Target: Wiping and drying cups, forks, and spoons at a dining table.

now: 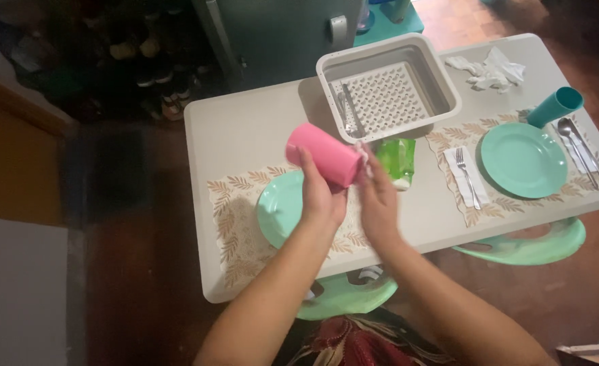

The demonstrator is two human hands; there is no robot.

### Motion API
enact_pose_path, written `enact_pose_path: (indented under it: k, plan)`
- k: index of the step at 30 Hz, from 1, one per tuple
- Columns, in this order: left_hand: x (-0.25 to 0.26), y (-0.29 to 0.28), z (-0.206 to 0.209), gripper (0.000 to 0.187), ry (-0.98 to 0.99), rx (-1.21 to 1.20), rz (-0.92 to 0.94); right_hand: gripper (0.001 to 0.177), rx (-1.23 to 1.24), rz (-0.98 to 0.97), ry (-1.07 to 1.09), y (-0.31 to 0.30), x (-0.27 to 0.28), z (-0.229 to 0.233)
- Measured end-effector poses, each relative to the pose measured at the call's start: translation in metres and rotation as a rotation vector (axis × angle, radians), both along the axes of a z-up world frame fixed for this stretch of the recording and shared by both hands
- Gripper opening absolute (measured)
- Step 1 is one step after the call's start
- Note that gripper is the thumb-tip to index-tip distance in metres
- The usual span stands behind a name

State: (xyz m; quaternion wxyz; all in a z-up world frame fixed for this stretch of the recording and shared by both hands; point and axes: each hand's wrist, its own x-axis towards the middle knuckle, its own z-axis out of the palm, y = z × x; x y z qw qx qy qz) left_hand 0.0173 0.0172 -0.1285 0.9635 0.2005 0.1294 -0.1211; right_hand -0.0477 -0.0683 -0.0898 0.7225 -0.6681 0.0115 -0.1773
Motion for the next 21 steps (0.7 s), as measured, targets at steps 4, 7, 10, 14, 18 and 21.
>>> enact_pose_path:
  k: [4, 7, 10, 14, 18, 21]
  plan:
    - [0.008, 0.012, -0.014, 0.079, -0.142, 0.295, 0.225, 0.047, 0.795, 0.013, 0.261, 0.011, 0.006, -0.083]
    - [0.021, 0.03, -0.048, 0.081, -0.043, 0.579, 0.33, 0.045, 0.803, 0.107, 0.617, 0.013, -0.006, -0.083]
    - [0.038, 0.04, -0.085, 0.077, -0.194, 0.72, 0.373, 0.031, 0.854, 0.022, 0.768, -0.009, 0.001, -0.077]
    - [0.05, 0.04, -0.096, 0.086, -0.295, 1.136, 0.193, 0.037, 0.921, -0.034, 0.719, -0.072, 0.033, -0.122]
    - [0.061, 0.026, -0.119, 0.084, -0.495, 1.634, 0.202, 0.027, 0.949, -0.065, 0.742, -0.118, 0.074, -0.134]
    - [0.065, 0.014, -0.144, 0.086, -0.525, 1.678, 0.187, 0.028, 1.073, -0.176, 0.879, -0.134, 0.107, -0.14]
